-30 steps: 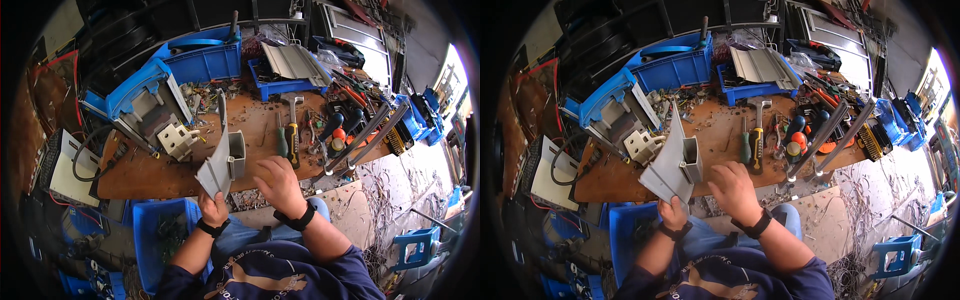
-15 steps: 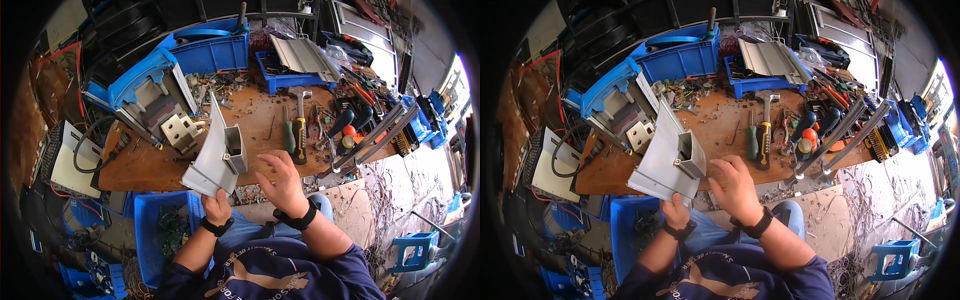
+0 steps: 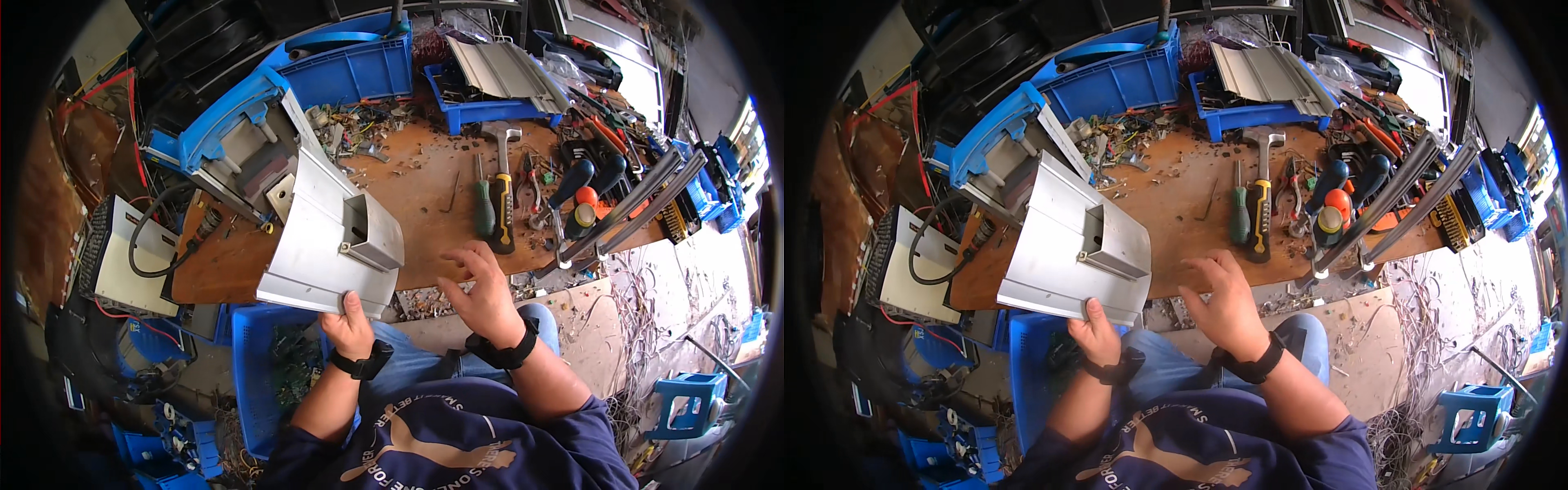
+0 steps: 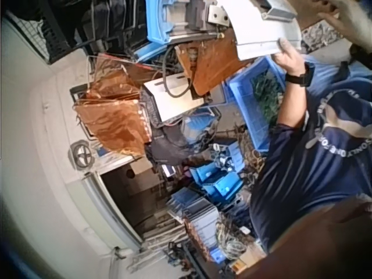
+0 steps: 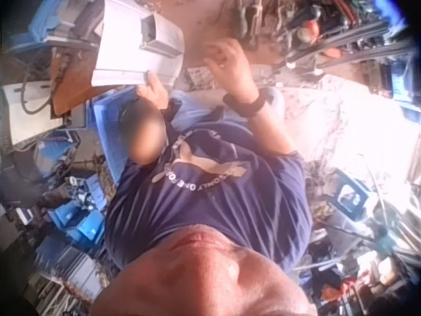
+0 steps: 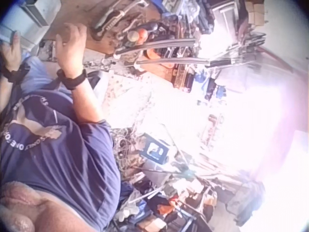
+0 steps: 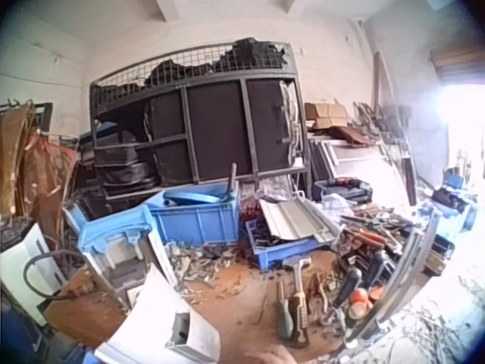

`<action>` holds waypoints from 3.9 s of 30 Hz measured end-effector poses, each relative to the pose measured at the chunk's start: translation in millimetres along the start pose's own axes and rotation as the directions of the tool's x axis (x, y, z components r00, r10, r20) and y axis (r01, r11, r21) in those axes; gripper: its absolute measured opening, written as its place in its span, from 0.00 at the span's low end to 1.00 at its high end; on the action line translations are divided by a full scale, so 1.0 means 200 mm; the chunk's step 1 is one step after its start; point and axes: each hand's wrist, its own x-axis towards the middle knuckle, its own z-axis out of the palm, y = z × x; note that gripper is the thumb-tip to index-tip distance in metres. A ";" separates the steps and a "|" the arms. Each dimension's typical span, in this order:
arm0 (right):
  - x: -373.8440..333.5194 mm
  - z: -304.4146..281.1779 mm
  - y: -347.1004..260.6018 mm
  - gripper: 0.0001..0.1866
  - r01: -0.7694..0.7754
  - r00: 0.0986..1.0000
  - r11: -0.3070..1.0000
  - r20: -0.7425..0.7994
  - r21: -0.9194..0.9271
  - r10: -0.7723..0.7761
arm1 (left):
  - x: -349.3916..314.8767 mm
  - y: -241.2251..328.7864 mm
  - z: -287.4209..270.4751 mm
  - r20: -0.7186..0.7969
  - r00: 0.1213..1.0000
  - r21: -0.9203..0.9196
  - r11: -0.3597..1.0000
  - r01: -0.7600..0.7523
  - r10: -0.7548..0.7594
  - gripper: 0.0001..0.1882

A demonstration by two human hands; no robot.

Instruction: The person assembles a metal housing by inserting a long metal rod into a slot and securing it with a small cylindrical pin. They use a hammer to tap the pin into place and then inspect the assembled unit by rotating it and checking the fit of the components.

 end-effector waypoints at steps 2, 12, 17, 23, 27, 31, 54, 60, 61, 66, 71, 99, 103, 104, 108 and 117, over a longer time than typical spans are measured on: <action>-0.01 0.00 -0.01 0.19 -0.011 1.000 1.000 0.015 0.001 0.011 | 0.01 0.04 0.02 -0.070 0.995 -0.052 0.996 0.070 -0.073 0.18; -0.07 0.00 0.05 0.19 -0.066 0.996 0.997 0.063 0.038 0.063 | 0.09 0.08 0.00 -0.230 0.916 -0.313 0.916 0.251 -0.330 0.18; -0.06 -0.01 0.04 0.19 -0.076 0.993 0.996 0.090 0.047 0.071 | 0.09 0.05 -0.01 -0.218 0.913 -0.399 0.885 0.239 -0.344 0.20; -0.07 0.01 0.05 0.17 -0.121 0.986 0.990 0.124 0.077 0.111 | 0.11 0.10 -0.02 -0.127 0.922 -0.479 0.836 0.267 -0.367 0.22; -0.08 0.02 0.06 0.16 -0.112 0.985 0.993 0.139 0.042 0.105 | 0.11 0.09 -0.02 -0.150 0.922 -0.475 0.844 0.249 -0.357 0.22; -0.08 0.03 0.07 0.15 -0.121 0.980 0.991 0.164 0.054 0.111 | 0.10 0.07 -0.03 -0.130 0.910 -0.480 0.828 0.291 -0.395 0.21; -0.11 0.01 0.07 0.15 -0.058 0.985 0.998 0.162 0.015 0.055 | 0.13 0.11 -0.10 -0.025 0.910 -0.505 0.791 0.346 -0.414 0.23; -0.12 0.03 0.09 0.14 -0.030 0.990 0.999 0.139 0.018 0.028 | 0.13 0.09 -0.11 -0.074 0.922 -0.494 0.817 0.298 -0.381 0.22; -0.12 0.04 0.09 0.14 -0.024 0.991 1.000 0.133 0.020 0.021 | 0.13 0.09 -0.11 -0.065 0.926 -0.498 0.816 0.293 -0.372 0.22; -0.11 0.03 0.08 0.14 -0.027 0.990 1.000 0.140 0.006 0.026 | 0.13 0.08 -0.16 -0.074 0.944 -0.502 0.830 0.243 -0.321 0.21; -0.10 0.03 0.08 0.15 0.005 0.989 1.000 0.149 0.003 -0.005 | 0.11 0.07 -0.24 -0.095 0.954 -0.451 0.866 0.215 -0.286 0.18; 0.13 -0.08 -0.28 0.24 0.270 0.958 0.962 0.102 -0.027 -0.266 | 0.09 0.33 -0.07 -0.015 0.999 -0.071 0.997 -0.035 0.034 0.10; 0.13 -0.08 -0.30 0.27 0.394 0.909 0.918 0.168 -0.045 -0.382 | 0.07 0.32 -0.10 0.149 0.977 -0.006 0.988 -0.154 0.153 0.10; 0.12 -0.07 -0.30 0.26 0.371 0.917 0.927 0.176 -0.050 -0.358 | 0.07 0.34 -0.10 0.187 0.969 -0.002 0.986 -0.166 0.164 0.10; 0.07 -0.04 -0.27 0.24 0.335 0.935 0.940 0.146 -0.061 -0.324 | 0.07 0.38 -0.10 0.222 0.922 0.087 0.935 -0.343 0.317 0.11; 0.05 -0.03 -0.25 0.16 0.401 0.913 0.909 0.133 -0.118 -0.386 | 0.08 0.38 -0.09 0.291 0.876 0.046 0.909 -0.414 0.384 0.16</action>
